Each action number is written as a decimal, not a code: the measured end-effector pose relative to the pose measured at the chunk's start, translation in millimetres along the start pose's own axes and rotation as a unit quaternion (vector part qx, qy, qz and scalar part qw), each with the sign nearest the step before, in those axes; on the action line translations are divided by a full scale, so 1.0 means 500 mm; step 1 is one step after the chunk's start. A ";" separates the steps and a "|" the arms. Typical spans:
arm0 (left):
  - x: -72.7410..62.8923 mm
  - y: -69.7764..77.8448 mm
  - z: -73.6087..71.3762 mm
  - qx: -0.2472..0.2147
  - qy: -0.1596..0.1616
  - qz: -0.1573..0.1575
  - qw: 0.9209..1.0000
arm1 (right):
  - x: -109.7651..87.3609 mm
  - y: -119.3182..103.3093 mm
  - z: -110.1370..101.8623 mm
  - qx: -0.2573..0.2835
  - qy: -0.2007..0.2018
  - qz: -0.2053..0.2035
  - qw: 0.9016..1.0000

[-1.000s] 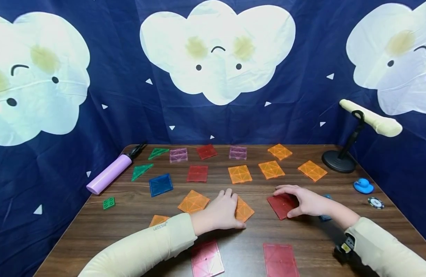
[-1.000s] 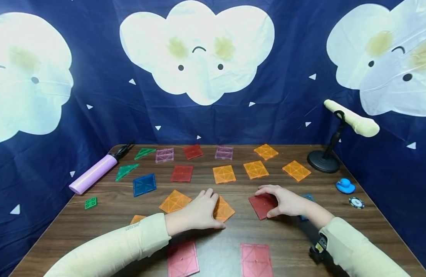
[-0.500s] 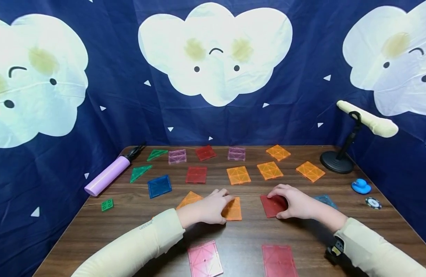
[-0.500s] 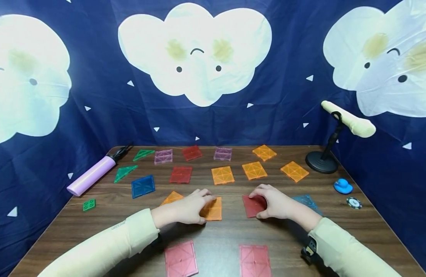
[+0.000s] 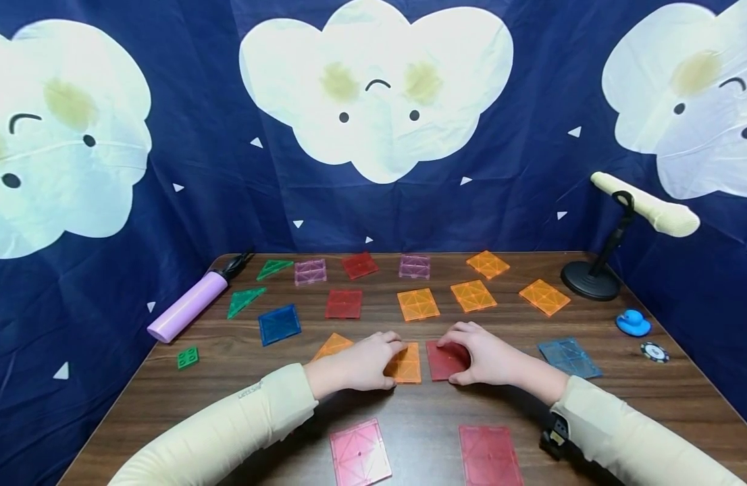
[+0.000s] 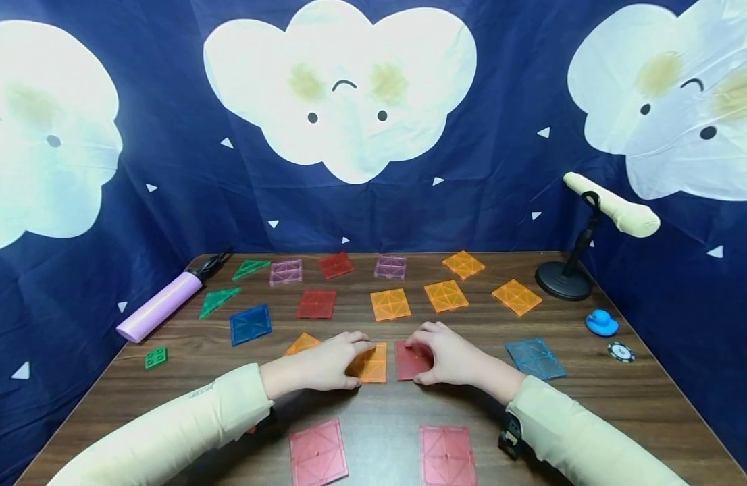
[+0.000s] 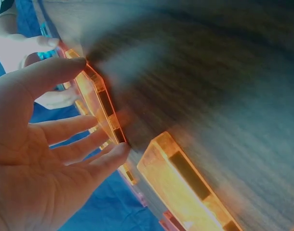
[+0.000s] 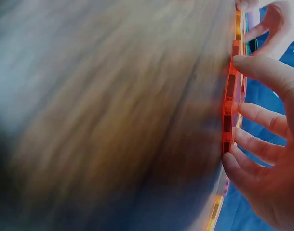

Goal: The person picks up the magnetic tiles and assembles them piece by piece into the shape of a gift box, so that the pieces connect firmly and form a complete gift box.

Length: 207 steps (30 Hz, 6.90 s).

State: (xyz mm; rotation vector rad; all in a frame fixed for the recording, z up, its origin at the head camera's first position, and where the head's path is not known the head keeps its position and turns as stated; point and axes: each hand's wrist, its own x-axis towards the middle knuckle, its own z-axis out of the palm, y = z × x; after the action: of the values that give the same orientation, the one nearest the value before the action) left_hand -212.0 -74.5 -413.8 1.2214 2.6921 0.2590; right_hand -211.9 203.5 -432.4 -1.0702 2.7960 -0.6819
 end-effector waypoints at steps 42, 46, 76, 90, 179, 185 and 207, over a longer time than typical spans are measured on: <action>0.006 -0.004 0.002 0.012 -0.006 -0.008 1.000 | 0.234 0.064 -0.031 -0.002 -0.057 -0.023 0.998; 0.008 -0.006 0.003 0.013 -0.005 -0.007 1.000 | 0.217 0.062 -0.033 -0.009 -0.051 -0.012 0.999; 0.010 -0.038 -0.006 -0.033 -0.015 0.019 0.999 | 0.092 0.029 -0.017 0.035 -0.080 0.007 0.996; -0.002 -0.273 -0.053 -0.062 0.074 -0.109 0.989 | 0.028 -0.004 -0.007 0.038 -0.079 0.003 0.996; 0.036 -0.019 0.023 -0.048 -0.017 -0.027 0.998 | -0.007 0.075 -0.040 -0.081 0.037 0.031 0.996; 0.037 -0.019 0.026 -0.049 -0.016 -0.023 0.998 | -0.014 0.076 -0.039 -0.079 0.030 0.038 0.996; 0.040 -0.020 0.022 -0.055 -0.012 -0.023 0.998 | -0.042 0.087 -0.060 -0.042 0.009 0.023 0.999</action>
State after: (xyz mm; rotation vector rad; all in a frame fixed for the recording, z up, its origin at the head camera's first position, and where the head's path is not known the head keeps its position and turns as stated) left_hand -229.5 -64.8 -428.3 1.1215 2.6426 0.3787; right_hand -229.6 257.3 -425.9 -1.0150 2.8781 -0.5757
